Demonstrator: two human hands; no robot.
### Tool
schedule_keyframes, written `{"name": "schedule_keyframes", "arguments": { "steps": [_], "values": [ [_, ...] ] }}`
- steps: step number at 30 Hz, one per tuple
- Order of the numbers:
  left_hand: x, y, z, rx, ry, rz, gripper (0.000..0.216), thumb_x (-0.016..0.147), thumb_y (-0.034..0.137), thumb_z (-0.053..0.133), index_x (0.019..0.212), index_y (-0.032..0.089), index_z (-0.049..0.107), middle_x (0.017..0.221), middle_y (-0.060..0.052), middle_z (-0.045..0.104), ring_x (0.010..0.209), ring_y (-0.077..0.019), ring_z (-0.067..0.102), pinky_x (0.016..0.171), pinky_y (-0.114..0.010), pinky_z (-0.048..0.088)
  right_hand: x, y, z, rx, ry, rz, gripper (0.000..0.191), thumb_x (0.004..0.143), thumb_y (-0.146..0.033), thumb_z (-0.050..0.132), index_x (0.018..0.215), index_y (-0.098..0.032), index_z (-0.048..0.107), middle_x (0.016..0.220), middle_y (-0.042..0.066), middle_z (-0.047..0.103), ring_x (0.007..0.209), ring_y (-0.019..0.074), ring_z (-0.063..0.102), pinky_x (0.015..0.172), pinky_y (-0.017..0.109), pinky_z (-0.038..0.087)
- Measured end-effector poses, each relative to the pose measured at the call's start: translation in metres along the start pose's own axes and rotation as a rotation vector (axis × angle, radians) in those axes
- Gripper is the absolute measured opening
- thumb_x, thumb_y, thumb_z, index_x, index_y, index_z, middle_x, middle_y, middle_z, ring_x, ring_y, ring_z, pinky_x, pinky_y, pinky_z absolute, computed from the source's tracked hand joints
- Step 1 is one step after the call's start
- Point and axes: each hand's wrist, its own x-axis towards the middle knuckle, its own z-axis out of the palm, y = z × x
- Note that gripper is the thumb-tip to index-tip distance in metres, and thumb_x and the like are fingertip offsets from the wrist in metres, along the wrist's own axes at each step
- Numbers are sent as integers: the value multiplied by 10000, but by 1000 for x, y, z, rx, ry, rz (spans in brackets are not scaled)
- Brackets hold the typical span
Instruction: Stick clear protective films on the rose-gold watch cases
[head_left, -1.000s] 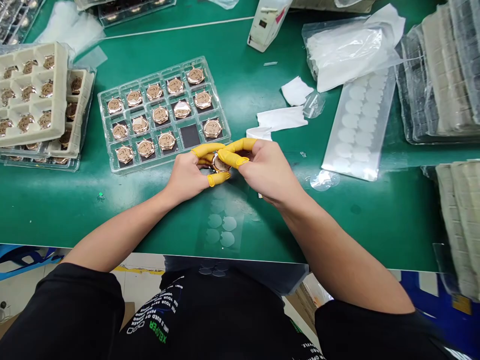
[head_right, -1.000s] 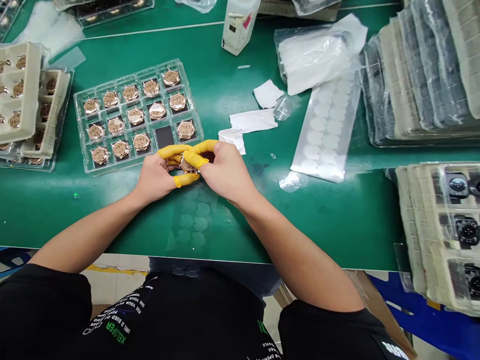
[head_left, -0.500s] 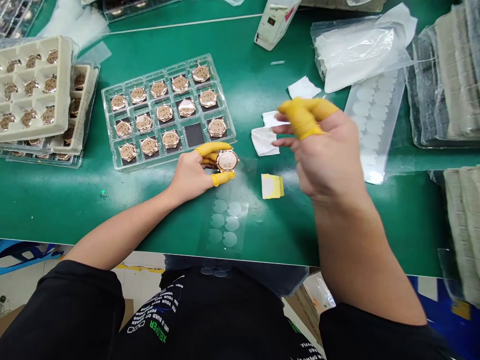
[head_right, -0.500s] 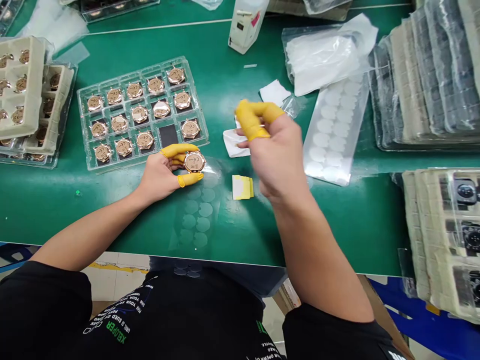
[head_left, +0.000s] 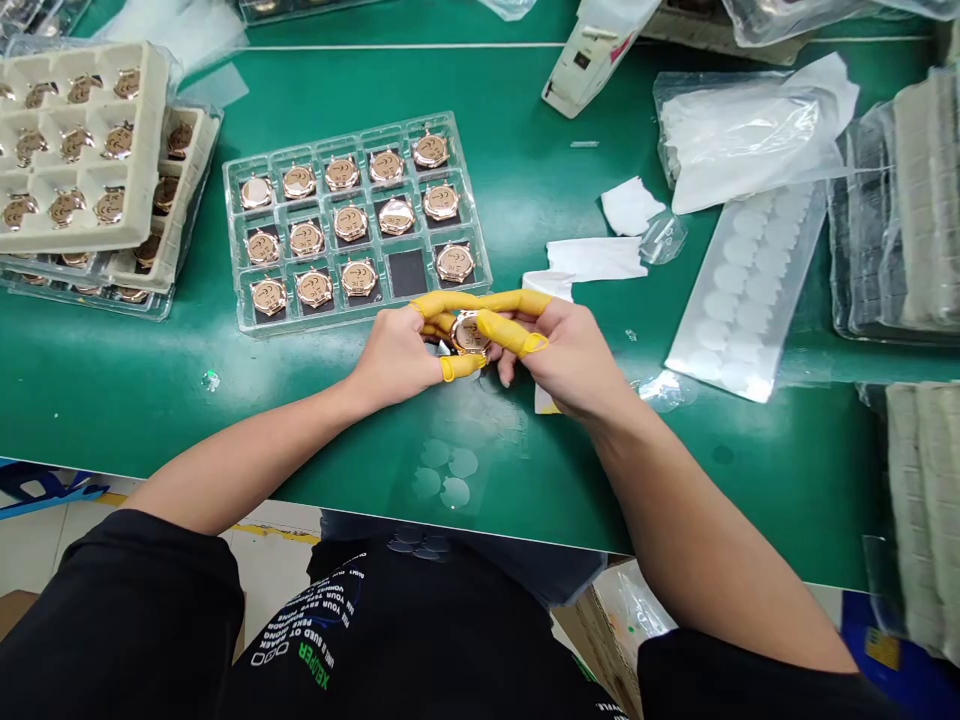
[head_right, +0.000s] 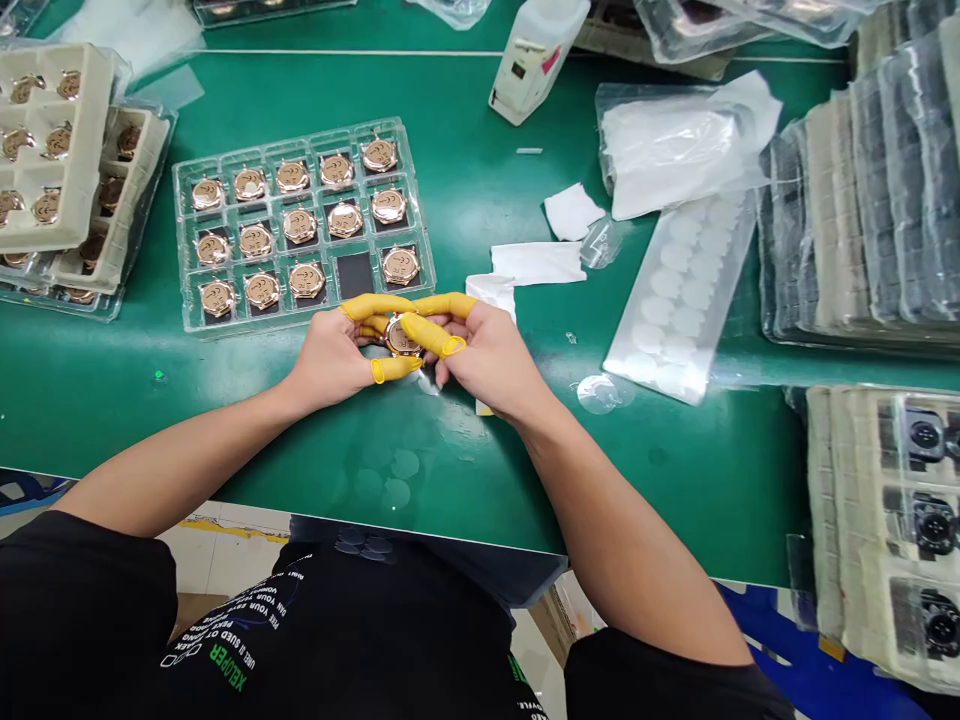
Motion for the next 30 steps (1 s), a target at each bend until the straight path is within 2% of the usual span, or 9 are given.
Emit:
{"name": "schedule_keyframes", "arguments": {
  "steps": [2, 5, 11, 16, 20, 25, 30],
  "values": [
    [0, 1, -1, 6, -11, -6, 563, 669, 260, 904, 1210, 185, 769, 972, -28, 825, 811, -158, 763, 809, -283, 633, 1, 0, 4, 6, 0, 9, 501, 587, -551, 993, 821, -202, 721, 674, -8, 684, 488, 104, 552, 406, 243, 435],
    [0, 2, -2, 28, -29, -5, 560, 665, 257, 902, 1206, 185, 773, 979, -30, 827, 821, -161, 764, 819, -286, 631, 4, 3, 3, 39, 47, 4, 468, 578, -567, 977, 711, -195, 725, 564, -16, 635, 442, 107, 533, 401, 251, 453],
    [1, 1, -2, 48, -33, 24, 542, 666, 263, 880, 1195, 186, 787, 1005, -33, 828, 838, -168, 760, 823, -292, 625, 3, 6, -4, -1, 14, -33, 590, 619, -753, 914, 649, -204, 699, 596, 23, 665, 492, 140, 615, 486, 294, 547],
    [0, 0, -2, 51, -34, -1, 549, 660, 251, 867, 1199, 181, 788, 979, -35, 825, 820, -170, 754, 817, -301, 625, 3, 4, -5, -75, 13, -34, 481, 629, -628, 958, 711, -205, 744, 592, 2, 664, 462, 128, 586, 464, 281, 507],
    [1, 1, -2, 46, -45, 0, 551, 665, 260, 867, 1206, 186, 788, 997, -43, 824, 826, -170, 746, 823, -309, 624, 1, 0, -10, -69, -33, -45, 453, 691, -640, 910, 735, -214, 766, 625, 12, 697, 509, 158, 645, 542, 320, 563],
    [1, 1, -3, 28, -49, -48, 550, 654, 251, 876, 1191, 171, 787, 917, -36, 807, 748, -152, 714, 726, -283, 606, -2, -2, -7, -54, -39, -28, 400, 605, -500, 993, 793, -216, 783, 668, -1, 705, 516, 145, 622, 538, 328, 570],
    [0, 3, -2, 41, -39, -26, 532, 653, 267, 879, 1171, 181, 801, 962, -34, 816, 785, -161, 734, 776, -296, 617, -1, 3, 3, -17, 42, -16, 496, 506, -474, 1043, 797, -194, 755, 664, -13, 687, 495, 112, 585, 462, 272, 540]
  ]
}}
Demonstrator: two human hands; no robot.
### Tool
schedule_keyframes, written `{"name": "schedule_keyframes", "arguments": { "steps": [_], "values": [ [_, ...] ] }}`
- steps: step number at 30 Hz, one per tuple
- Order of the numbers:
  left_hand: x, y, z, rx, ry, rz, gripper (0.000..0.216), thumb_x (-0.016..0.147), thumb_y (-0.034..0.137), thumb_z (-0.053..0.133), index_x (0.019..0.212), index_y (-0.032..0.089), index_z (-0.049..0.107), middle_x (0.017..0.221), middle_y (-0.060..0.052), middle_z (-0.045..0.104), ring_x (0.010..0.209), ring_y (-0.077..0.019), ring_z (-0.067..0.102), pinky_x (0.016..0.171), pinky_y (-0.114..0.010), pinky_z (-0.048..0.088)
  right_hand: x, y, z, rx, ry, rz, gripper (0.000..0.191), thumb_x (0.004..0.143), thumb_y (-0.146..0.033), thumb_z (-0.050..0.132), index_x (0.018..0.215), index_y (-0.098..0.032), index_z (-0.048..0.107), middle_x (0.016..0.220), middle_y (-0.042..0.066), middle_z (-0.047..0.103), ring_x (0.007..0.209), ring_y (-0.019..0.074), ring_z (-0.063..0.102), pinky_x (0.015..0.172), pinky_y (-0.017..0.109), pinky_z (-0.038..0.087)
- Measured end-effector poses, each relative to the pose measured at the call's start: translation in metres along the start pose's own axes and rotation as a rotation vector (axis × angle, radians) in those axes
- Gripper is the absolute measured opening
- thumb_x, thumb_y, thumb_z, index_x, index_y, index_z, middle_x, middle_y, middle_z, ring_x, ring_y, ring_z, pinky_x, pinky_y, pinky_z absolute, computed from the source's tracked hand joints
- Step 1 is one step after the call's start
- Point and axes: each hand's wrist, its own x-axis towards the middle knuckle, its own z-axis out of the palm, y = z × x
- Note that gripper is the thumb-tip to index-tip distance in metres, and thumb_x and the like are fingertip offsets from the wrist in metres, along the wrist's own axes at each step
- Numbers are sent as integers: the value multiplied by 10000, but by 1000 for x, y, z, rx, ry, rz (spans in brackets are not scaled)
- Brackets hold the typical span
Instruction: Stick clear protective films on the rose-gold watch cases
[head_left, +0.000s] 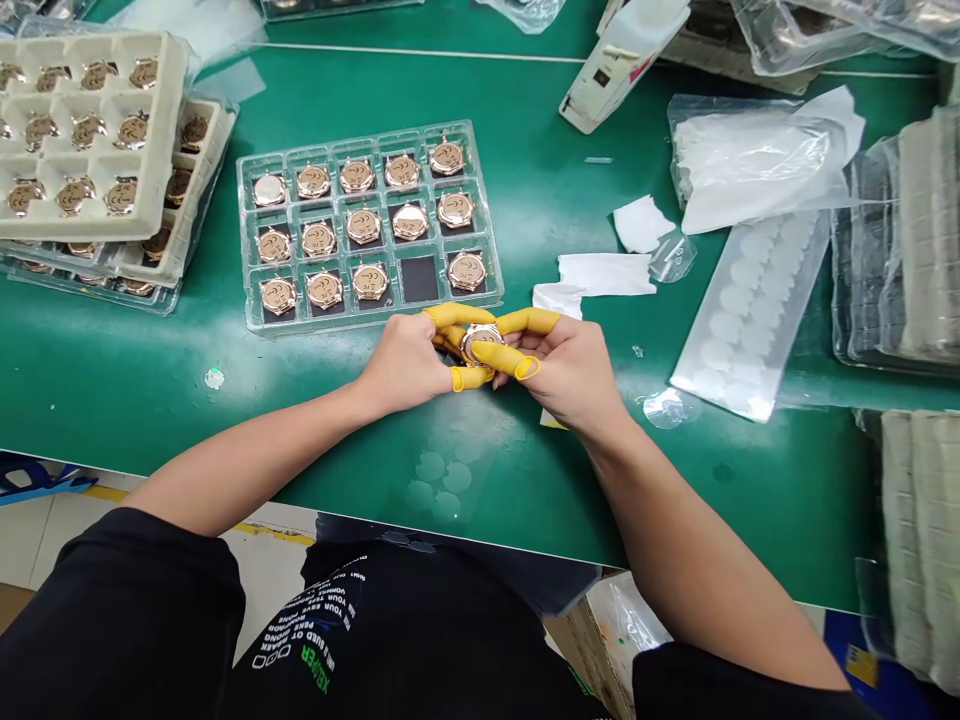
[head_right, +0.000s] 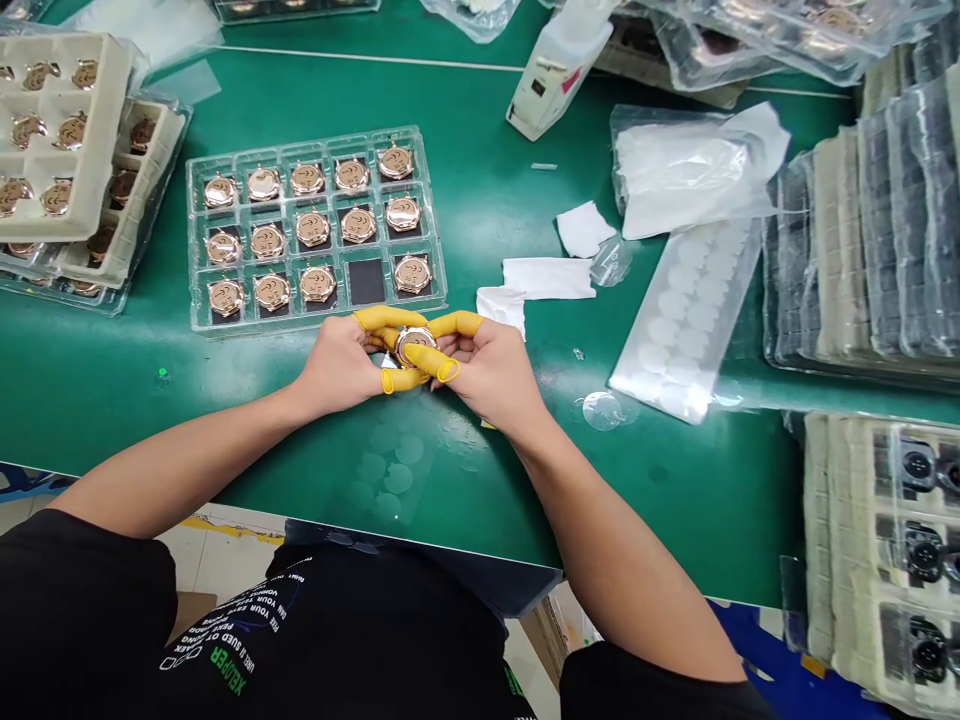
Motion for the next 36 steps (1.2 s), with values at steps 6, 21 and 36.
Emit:
{"name": "schedule_keyframes", "arguments": {
  "steps": [6, 21, 36],
  "values": [
    [0, 2, 0, -1, -14, -22, 559, 644, 287, 882, 1185, 171, 803, 913, -28, 812, 775, -155, 729, 769, -282, 609, 1, -3, -10, 18, -87, 73, 526, 447, -450, 1066, 811, -193, 786, 714, 5, 727, 561, 135, 644, 552, 299, 599],
    [1, 2, -1, -17, -35, -47, 586, 646, 307, 911, 1206, 176, 801, 851, -18, 787, 716, -138, 670, 684, -260, 568, 1, -1, -22, 49, -168, 83, 424, 507, -374, 1043, 834, -222, 821, 741, 21, 761, 643, 180, 718, 680, 352, 639],
    [-7, -10, 9, 736, -351, 492, 336, 978, 24, 548, 1042, 214, 818, 1000, -55, 823, 1019, -206, 772, 1007, -370, 609, 54, -38, -4, -176, 211, -439, 337, 607, -214, 879, 934, -239, 802, 751, 22, 728, 578, 142, 577, 506, 301, 398]
  ]
}}
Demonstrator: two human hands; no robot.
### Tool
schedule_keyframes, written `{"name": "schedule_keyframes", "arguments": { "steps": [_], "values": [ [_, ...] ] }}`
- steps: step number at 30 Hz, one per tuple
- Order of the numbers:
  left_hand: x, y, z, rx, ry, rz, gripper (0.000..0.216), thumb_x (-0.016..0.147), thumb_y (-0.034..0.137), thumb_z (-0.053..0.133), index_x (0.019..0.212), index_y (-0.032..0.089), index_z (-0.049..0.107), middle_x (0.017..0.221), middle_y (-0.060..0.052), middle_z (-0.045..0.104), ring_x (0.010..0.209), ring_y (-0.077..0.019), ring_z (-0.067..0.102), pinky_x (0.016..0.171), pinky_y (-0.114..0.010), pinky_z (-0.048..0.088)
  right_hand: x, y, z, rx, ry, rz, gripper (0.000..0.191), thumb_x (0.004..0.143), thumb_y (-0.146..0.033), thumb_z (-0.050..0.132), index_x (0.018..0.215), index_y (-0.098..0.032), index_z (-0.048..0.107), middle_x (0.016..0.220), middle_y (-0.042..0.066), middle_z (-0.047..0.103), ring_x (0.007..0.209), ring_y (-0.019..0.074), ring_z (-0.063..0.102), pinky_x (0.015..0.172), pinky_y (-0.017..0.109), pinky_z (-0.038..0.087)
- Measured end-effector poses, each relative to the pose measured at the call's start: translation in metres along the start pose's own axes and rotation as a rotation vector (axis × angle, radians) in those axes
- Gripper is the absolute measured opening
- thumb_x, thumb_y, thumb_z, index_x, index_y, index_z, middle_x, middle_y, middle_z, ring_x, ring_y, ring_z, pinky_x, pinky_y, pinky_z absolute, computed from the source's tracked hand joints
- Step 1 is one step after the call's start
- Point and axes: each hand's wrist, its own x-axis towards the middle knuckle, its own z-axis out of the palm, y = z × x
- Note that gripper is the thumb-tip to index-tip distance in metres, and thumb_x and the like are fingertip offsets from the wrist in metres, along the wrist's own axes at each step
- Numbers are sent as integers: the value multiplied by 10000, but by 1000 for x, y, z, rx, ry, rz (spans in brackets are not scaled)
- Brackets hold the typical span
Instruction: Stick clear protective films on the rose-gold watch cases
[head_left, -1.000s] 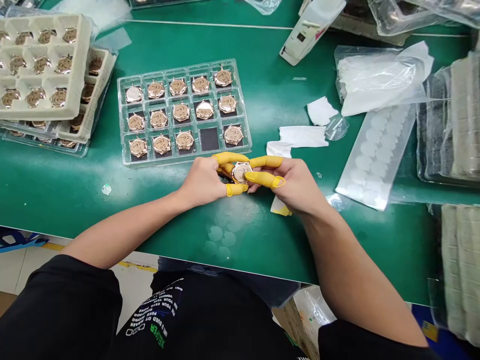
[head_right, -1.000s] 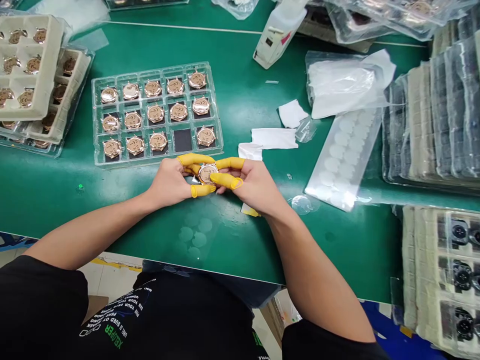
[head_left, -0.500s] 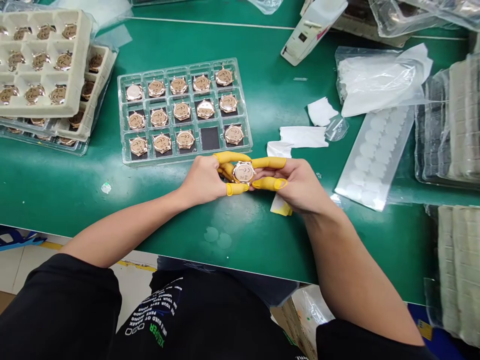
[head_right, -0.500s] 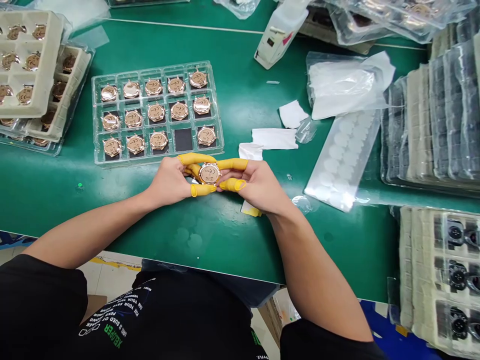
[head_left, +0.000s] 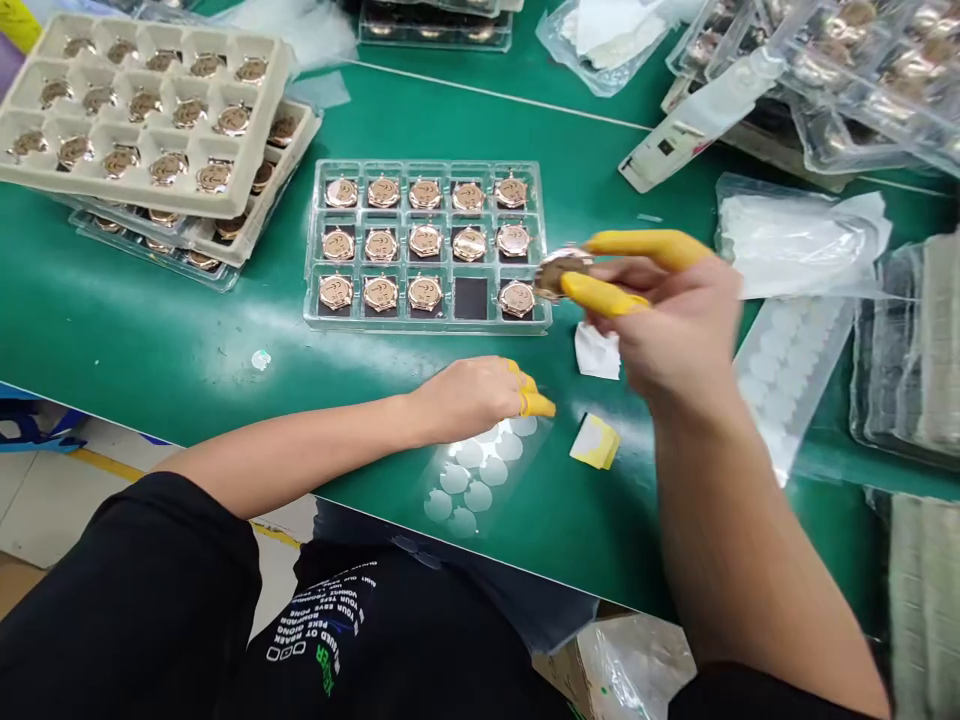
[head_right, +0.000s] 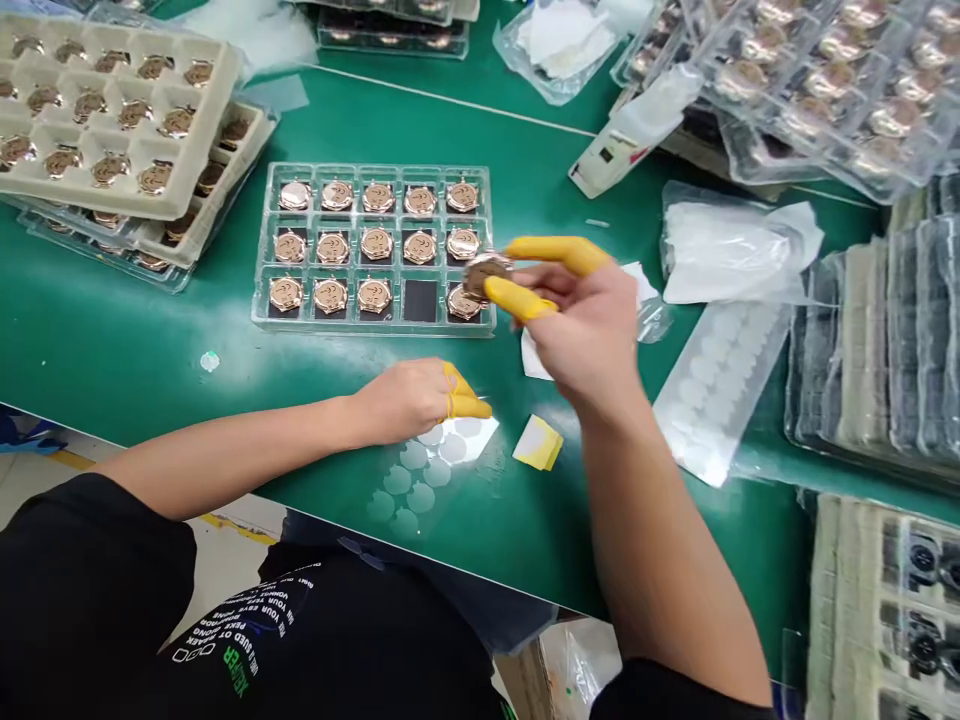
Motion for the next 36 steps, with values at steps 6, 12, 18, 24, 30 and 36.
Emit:
{"name": "schedule_keyframes", "arguments": {
  "steps": [6, 12, 18, 24, 30, 36],
  "values": [
    [1, 4, -5, 87, -118, 113, 388, 934, 7, 604, 1150, 260, 804, 1232, -33, 812, 1223, -189, 736, 1281, -426, 468, 22, 1, 42, -707, -532, -93, 268, 852, -284, 751, 1097, -204, 825, 852, 64, 780, 724, 205, 663, 684, 346, 465],
    [2, 7, -5, 35, -88, 75, 318, 1034, 167, 589, 1299, 133, 760, 1227, -140, 803, 1229, -255, 749, 1181, -428, 570, 11, -11, 67, -1005, -507, -411, 315, 956, -349, 687, 1205, -200, 808, 1153, 146, 722, 923, 277, 668, 676, 360, 412],
    [0, 0, 3, 43, -56, 9, 220, 1019, 237, 648, 1144, 141, 803, 1190, -151, 809, 1124, -296, 786, 969, -415, 671, 2, -9, 107, -1169, -450, -469, 219, 857, -106, 639, 1014, -103, 792, 1195, 221, 673, 634, 154, 549, 546, 336, 300],
    [-6, -5, 4, 65, -13, 29, 238, 949, 65, 629, 1110, 120, 795, 1178, -149, 812, 1143, -286, 786, 989, -410, 678, 5, -28, 104, -1140, -592, -403, 321, 848, -38, 565, 1116, -78, 737, 1266, 242, 649, 688, 163, 588, 574, 334, 358],
    [-8, -7, 0, 40, 52, 31, 192, 972, 116, 614, 967, 135, 805, 961, -119, 824, 1032, -278, 804, 956, -423, 683, 3, -38, 105, -1054, -738, -295, 454, 901, -27, 503, 1333, -90, 625, 1229, 207, 708, 864, 253, 671, 639, 347, 361],
    [-4, -2, -9, -147, 101, -190, 114, 943, 233, 727, 966, 162, 813, 946, -74, 838, 923, -248, 802, 846, -377, 664, -13, -32, 69, -554, -459, -238, 325, 986, -161, 532, 1292, -220, 623, 1134, 77, 719, 867, 202, 634, 690, 331, 418]
  ]
}}
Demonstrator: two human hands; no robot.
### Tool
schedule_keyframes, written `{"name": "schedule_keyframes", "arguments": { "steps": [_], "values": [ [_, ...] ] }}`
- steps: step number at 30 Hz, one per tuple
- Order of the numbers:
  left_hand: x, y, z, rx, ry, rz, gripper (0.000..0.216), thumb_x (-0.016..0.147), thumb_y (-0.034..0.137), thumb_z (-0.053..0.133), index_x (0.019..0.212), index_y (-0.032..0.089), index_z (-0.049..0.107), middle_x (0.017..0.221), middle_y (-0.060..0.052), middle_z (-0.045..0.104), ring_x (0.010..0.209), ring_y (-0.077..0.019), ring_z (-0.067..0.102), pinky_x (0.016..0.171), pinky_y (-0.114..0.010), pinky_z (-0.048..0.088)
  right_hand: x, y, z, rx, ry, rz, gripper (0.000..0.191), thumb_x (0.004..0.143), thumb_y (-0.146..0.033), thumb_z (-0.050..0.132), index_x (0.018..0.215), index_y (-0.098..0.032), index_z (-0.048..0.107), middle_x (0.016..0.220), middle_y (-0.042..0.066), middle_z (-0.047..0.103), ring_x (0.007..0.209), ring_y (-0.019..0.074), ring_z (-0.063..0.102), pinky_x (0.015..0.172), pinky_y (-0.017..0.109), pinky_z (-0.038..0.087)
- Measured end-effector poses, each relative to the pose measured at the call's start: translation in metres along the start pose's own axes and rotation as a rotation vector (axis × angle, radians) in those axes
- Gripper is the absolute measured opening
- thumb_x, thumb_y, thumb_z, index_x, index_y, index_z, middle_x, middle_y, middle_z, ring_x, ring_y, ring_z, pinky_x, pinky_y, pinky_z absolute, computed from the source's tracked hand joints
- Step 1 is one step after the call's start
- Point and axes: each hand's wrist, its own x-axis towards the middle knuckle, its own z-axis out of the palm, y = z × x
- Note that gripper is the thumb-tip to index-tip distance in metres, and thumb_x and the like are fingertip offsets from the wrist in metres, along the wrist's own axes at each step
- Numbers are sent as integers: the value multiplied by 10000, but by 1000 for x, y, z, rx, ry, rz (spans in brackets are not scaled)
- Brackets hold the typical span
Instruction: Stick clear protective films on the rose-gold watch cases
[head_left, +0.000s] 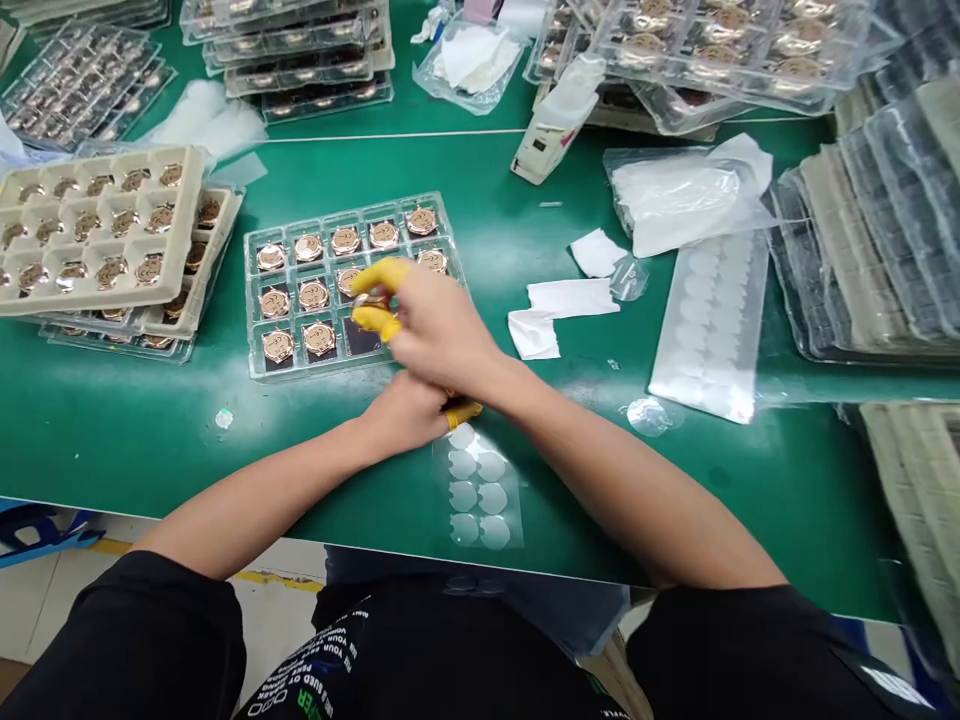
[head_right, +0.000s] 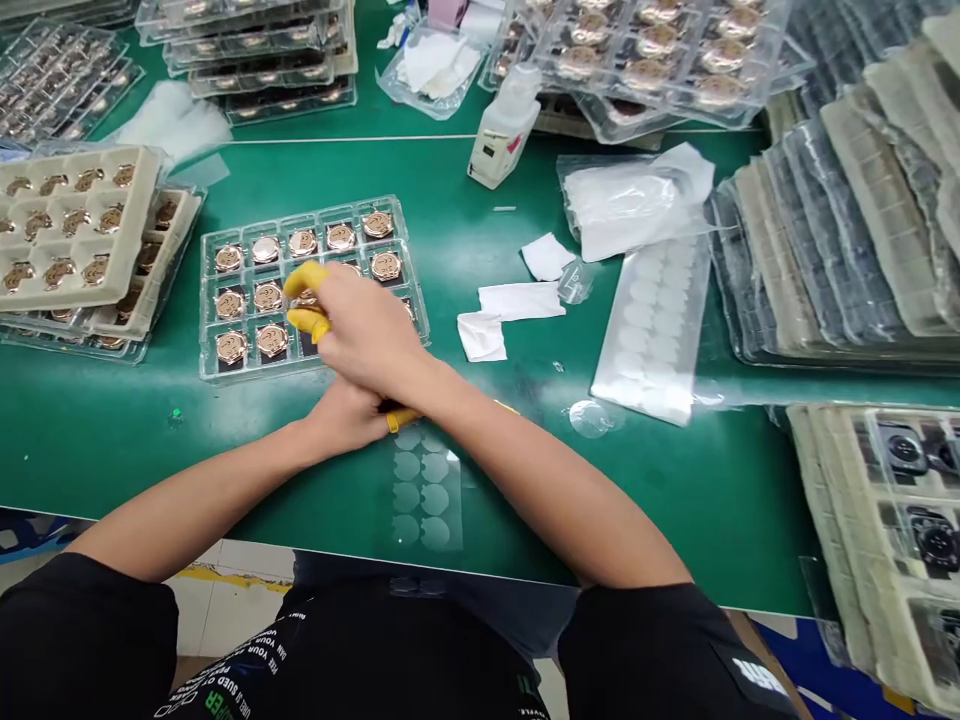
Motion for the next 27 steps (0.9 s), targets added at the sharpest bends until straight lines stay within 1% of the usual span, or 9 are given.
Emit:
{"name": "schedule_keyframes", "arguments": {
  "steps": [3, 6, 8, 11, 16, 19, 21, 24, 27],
  "values": [
    [4, 4, -6, -238, 89, -161, 216, 864, 310, 849, 1030, 176, 813, 990, -53, 849, 890, -216, 801, 854, -344, 649, -43, 21, -26, 484, 147, 225, 443, 942, -383, 700, 1344, -273, 551, 881, -5, 657, 725, 171, 609, 683, 336, 488],
    [6, 4, -9, -416, 130, -206, 580, 743, 387, 958, 1258, 195, 774, 1071, -54, 851, 970, -219, 805, 949, -351, 634, -79, 44, -43, 809, 155, 429, 680, 669, -475, 937, 1201, -278, 562, 708, -75, 596, 686, 171, 644, 667, 318, 511],
    [5, 3, -10, -394, 115, -203, 704, 707, 378, 977, 1345, 203, 738, 1048, -49, 851, 961, -219, 802, 952, -358, 626, -91, 55, -44, 880, 75, 571, 743, 535, -462, 1001, 1116, -253, 588, 676, -79, 625, 634, 152, 628, 608, 286, 478],
    [3, 2, -11, -277, 111, -188, 634, 719, 370, 958, 1302, 217, 759, 1023, -40, 845, 919, -206, 791, 907, -348, 623, -93, 60, -36, 911, -50, 698, 765, 485, -429, 1026, 1095, -204, 623, 654, -72, 653, 540, 102, 528, 523, 248, 383],
    [1, 7, -15, -207, 109, -132, 505, 750, 343, 907, 1214, 194, 775, 1003, -42, 835, 886, -192, 775, 855, -333, 620, -91, 59, -25, 967, -68, 627, 784, 562, -392, 1016, 1195, -203, 594, 693, -59, 690, 685, 148, 641, 670, 277, 486],
    [1, 8, -14, -276, 126, -170, 450, 759, 314, 883, 1179, 187, 784, 1031, -54, 830, 911, -196, 771, 876, -341, 620, -94, 67, -28, 764, -25, 491, 671, 691, -444, 944, 1245, -207, 646, 790, -23, 720, 626, 133, 577, 642, 298, 462],
    [1, 6, -12, -373, 158, -247, 480, 750, 312, 889, 1202, 195, 780, 1101, -67, 825, 969, -206, 775, 914, -348, 626, -95, 79, -33, 401, 166, 358, 489, 799, -445, 859, 1216, -219, 739, 938, 33, 748, 604, 125, 516, 613, 318, 417],
    [2, 4, -8, -490, 190, -337, 540, 729, 336, 908, 1232, 195, 773, 1171, -87, 814, 1006, -213, 778, 956, -357, 636, -90, 102, -41, -106, 386, 249, 252, 871, -313, 769, 1103, -244, 840, 1204, 87, 749, 736, 172, 596, 655, 352, 405],
    [3, 3, -7, -536, 198, -361, 571, 715, 347, 911, 1243, 186, 767, 1148, -91, 817, 985, -210, 779, 959, -364, 645, -85, 119, -44, -236, 355, 290, 199, 861, -236, 754, 1021, -256, 871, 1102, 71, 782, 800, 218, 648, 662, 361, 408]
  ]
}}
